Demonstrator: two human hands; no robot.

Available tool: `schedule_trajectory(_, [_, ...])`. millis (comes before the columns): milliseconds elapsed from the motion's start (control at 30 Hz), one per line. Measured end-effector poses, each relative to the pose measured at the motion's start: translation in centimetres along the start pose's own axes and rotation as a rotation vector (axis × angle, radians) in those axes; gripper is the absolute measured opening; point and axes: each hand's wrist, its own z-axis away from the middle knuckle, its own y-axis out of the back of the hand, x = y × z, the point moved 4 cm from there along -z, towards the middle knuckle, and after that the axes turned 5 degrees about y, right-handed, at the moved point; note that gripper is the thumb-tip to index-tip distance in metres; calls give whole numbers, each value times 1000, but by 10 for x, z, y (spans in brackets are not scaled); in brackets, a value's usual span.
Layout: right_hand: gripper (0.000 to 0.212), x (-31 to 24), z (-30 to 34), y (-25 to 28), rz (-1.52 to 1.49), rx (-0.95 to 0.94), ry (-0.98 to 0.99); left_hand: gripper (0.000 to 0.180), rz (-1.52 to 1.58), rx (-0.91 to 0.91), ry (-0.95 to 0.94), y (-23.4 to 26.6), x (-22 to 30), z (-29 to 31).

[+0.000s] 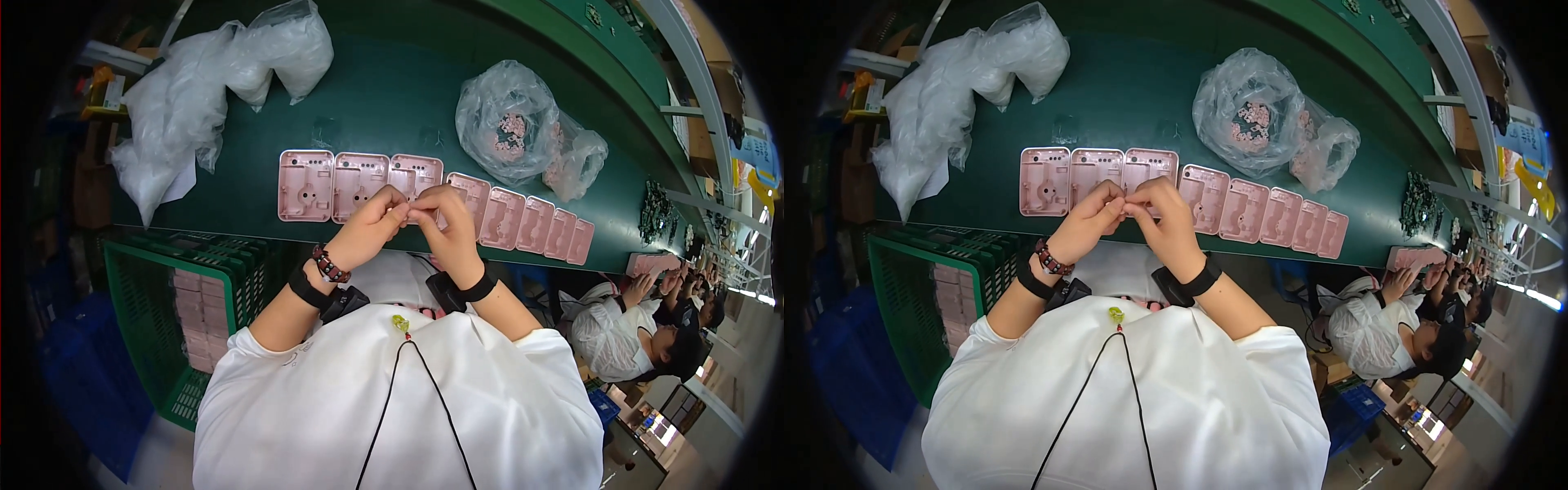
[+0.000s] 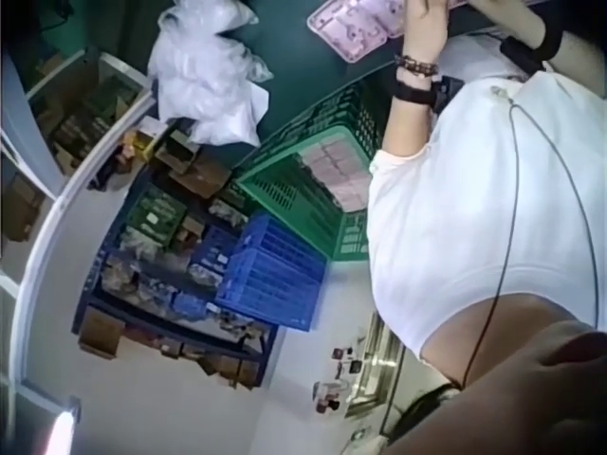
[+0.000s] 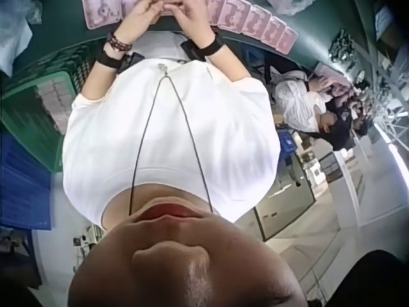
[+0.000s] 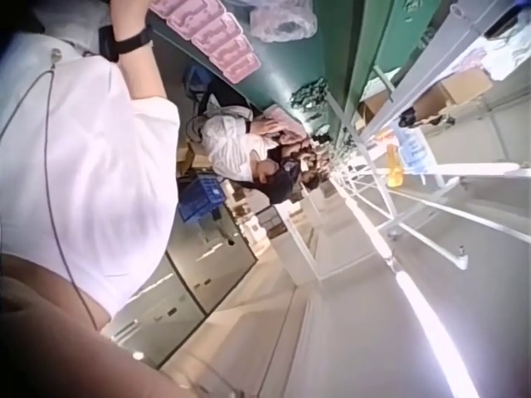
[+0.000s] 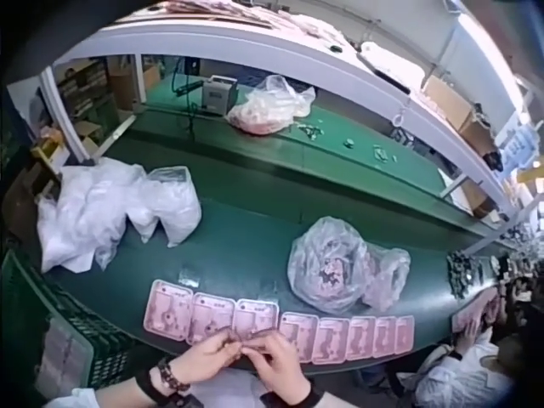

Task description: Assembling small pink plastic cases by placing internal components into them.

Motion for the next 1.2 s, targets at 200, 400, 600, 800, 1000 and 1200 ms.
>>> schedule_trajectory(200, [11,14,-3,-6,227,-286,64,13,-282,67,5,18,-24,1])
schedule_trajectory(400, [12,19,-17,-12,376,-443,256,14,-225,81,114,28,-44,-7])
schedule_trajectory(600, [12,75,-39,2,537,-442,316,12,117,296,308,39,-51,-19])
schedule_trajectory(800, [6,120,-61,3,925,-455,511,10,364,411,172,61,-67,-24])
schedule_trajectory(1000, [5,131,-61,-6,1012,-561,580,13,350,415,153,66,-63,-25])
schedule_trajectory(1200, [9,122,-64,-6,1054,-604,539,13,124,341,140,54,-33,-24])
